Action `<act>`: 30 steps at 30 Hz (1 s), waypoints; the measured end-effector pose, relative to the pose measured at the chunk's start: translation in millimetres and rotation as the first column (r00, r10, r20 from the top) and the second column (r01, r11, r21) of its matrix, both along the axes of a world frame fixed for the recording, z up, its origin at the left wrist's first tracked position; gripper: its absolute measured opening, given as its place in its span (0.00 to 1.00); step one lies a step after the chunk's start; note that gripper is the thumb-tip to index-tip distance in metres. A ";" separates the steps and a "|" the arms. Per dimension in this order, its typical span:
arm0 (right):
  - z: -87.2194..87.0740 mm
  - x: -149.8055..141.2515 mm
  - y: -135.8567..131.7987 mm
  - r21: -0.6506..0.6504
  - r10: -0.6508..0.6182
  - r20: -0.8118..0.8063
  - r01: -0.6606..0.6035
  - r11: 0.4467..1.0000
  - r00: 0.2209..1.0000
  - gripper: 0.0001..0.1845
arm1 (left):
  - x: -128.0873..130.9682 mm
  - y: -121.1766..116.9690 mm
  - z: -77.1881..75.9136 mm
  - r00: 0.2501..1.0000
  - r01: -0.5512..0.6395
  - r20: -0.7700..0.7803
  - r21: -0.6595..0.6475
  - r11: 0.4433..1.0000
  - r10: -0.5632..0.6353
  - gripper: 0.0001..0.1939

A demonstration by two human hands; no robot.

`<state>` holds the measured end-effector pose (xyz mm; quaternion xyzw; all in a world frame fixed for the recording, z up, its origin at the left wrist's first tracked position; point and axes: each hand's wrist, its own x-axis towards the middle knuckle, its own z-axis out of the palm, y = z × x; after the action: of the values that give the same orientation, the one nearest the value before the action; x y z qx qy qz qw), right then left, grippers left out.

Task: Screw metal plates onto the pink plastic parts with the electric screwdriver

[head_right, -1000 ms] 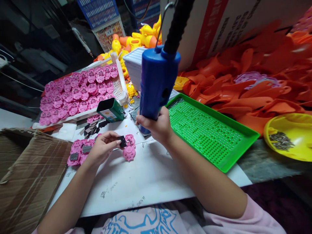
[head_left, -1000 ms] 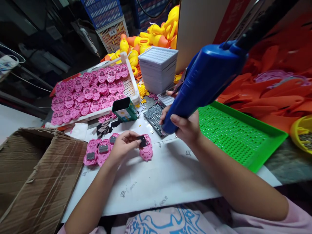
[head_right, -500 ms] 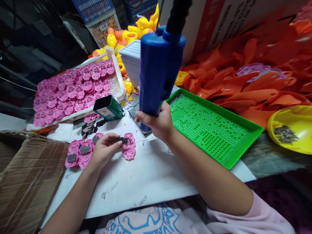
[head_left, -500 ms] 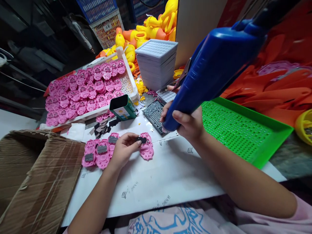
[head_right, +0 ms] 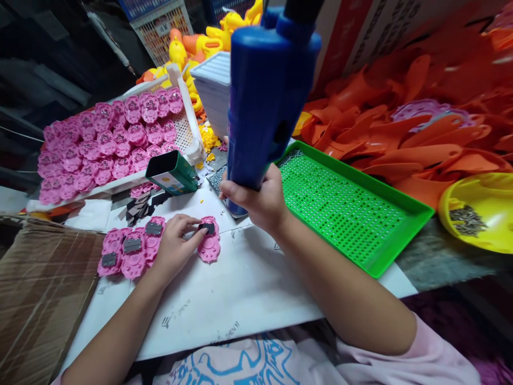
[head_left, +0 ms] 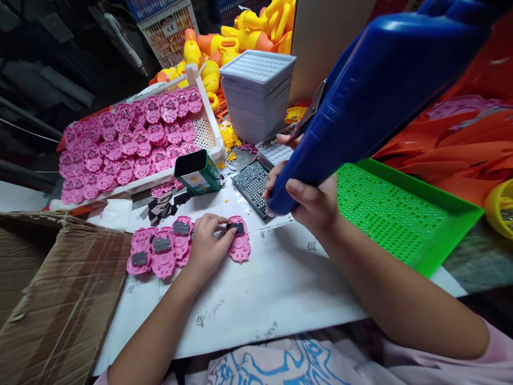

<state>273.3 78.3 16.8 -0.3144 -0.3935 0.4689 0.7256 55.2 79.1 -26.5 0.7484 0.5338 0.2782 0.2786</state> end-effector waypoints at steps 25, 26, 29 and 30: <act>10.2 -0.3 -5.9 -0.054 -0.017 0.007 0.018 0.998 1.000 0.27 | -1.1 -13.6 3.4 0.881 0.456 -0.241 0.205 0.866 -0.407 0.08; 10.4 -0.2 -6.0 -0.056 -0.018 0.006 0.018 0.998 1.000 0.28 | -0.8 -13.9 2.8 0.886 0.448 -0.235 0.205 0.870 -0.401 0.08; 10.0 0.8 -5.8 -0.060 -0.017 0.001 0.017 0.998 1.000 0.31 | -0.3 -14.3 0.4 0.892 0.433 -0.244 0.215 0.875 -0.381 0.09; 9.5 1.2 -5.5 -0.051 -0.019 -0.004 0.018 0.999 1.000 0.32 | -0.2 -14.5 -0.3 0.892 0.433 -0.250 0.225 0.873 -0.377 0.09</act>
<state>274.5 72.8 26.3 -0.3354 -0.3766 0.4728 0.7226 55.0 64.6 -26.9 0.8990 0.3456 0.2086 0.1696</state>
